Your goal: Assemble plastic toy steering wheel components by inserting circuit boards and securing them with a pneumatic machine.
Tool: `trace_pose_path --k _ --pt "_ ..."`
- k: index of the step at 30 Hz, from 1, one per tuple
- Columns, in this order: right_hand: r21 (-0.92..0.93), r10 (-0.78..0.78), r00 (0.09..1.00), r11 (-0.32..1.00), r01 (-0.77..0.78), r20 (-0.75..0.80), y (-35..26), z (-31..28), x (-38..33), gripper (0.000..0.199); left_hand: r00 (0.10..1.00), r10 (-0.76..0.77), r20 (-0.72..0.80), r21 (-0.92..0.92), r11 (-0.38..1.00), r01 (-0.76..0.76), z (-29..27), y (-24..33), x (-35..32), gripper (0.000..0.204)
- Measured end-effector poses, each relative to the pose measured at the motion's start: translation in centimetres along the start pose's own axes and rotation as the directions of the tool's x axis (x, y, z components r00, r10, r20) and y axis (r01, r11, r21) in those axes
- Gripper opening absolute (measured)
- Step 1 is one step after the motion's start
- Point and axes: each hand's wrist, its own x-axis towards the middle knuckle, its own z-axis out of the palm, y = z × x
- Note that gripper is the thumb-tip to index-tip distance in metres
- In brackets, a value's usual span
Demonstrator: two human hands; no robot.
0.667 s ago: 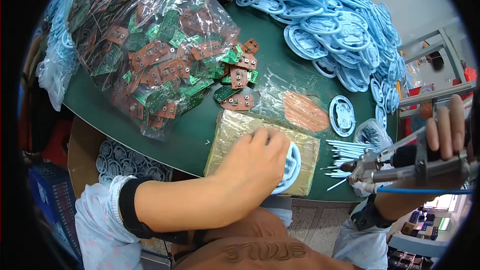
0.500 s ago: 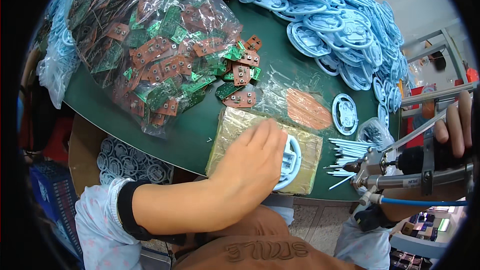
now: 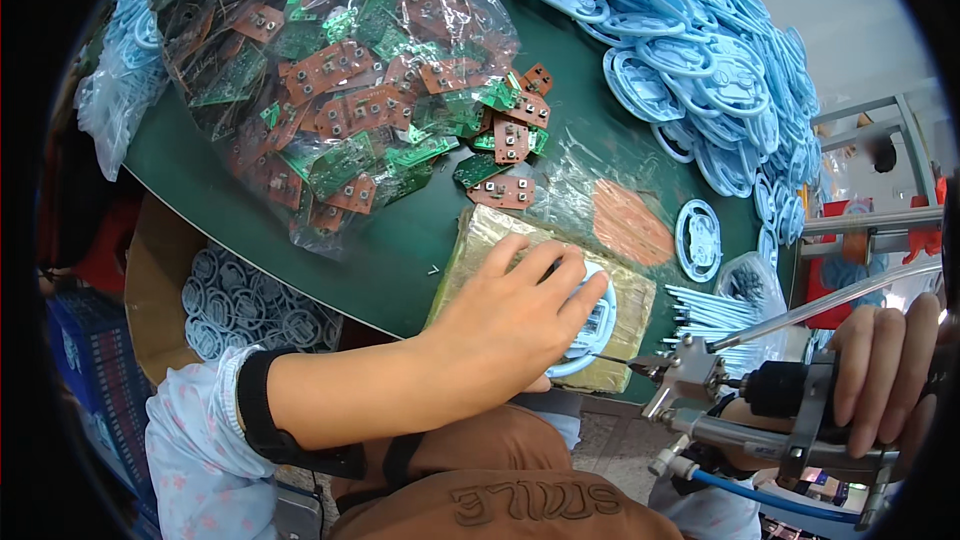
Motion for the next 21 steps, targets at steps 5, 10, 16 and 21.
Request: trace_pose_path --k 5,10,16,21 --pt "0.016 -0.048 0.999 0.999 0.049 -0.021 1.3 0.7 -0.3 0.068 1.000 0.002 0.016 -0.016 1.000 -0.002 0.1 0.1 0.2 0.095" --pt "0.124 0.035 0.986 0.991 -0.056 0.161 1.6 -4.8 -1.8 0.007 1.000 0.013 0.027 -0.109 0.994 -0.010 0.1 -0.2 0.0 0.095" --pt "0.073 -0.070 0.994 0.994 0.076 -0.083 3.2 -0.2 -1.4 0.008 0.999 0.042 0.018 -0.224 0.974 -0.037 0.1 -1.2 -0.4 0.094" --pt "0.071 -0.135 0.983 0.987 0.145 -0.128 3.0 1.0 -0.8 0.012 0.998 0.061 0.008 -0.202 0.978 -0.059 0.2 -1.7 -0.1 0.095"
